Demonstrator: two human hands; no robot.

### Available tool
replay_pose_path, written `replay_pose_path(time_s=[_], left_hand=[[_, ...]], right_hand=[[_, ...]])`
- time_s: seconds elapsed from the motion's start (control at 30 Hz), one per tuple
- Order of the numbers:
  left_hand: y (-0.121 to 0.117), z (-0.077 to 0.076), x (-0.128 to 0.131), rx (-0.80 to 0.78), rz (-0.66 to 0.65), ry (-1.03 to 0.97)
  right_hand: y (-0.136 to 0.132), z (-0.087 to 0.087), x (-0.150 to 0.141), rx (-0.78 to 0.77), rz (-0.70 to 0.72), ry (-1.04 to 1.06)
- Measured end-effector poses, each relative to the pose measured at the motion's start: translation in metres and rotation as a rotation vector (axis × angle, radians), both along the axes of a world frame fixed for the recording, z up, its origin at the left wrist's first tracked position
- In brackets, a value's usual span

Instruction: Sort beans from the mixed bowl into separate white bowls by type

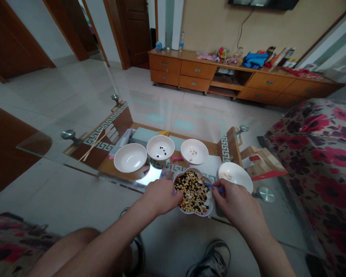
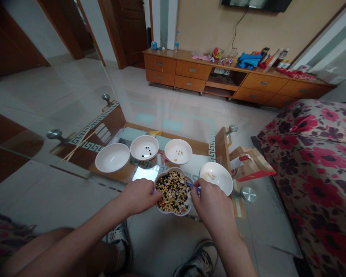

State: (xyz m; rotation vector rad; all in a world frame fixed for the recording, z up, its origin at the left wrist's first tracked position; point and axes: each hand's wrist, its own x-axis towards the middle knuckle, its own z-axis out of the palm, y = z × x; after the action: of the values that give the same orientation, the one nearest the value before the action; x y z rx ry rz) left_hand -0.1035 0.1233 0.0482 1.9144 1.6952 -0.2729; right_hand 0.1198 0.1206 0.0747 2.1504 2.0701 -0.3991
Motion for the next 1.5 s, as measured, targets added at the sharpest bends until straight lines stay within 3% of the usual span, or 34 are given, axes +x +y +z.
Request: replay_pose_path(time_s=[0.37,0.7,0.9,1.07,1.27,1.5], left_hand=[[0.000,-0.001,0.000,0.005,-0.001,-0.006],[0.000,0.000,0.001,-0.004,-0.006,0.009],[0.000,-0.003,-0.001,-0.003,-0.011,0.005],[0.000,-0.003,0.000,0.002,-0.004,0.001],[0.000,-0.001,0.001,-0.002,0.002,-0.001],[-0.001,-0.004,-0.001,0.013,0.003,0.003]], right_hand=[[0.000,0.005,0.002,0.024,0.026,-0.029],[-0.001,0.004,0.018,0.153,0.052,0.144],[0.005,0.013,0.049,0.290,-0.078,0.057],[0.008,0.013,0.069,0.228,-0.177,-0.066],[0.009,0.012,0.073,0.152,-0.231,-0.078],[0.008,0.013,0.074,0.182,-0.274,-0.066]])
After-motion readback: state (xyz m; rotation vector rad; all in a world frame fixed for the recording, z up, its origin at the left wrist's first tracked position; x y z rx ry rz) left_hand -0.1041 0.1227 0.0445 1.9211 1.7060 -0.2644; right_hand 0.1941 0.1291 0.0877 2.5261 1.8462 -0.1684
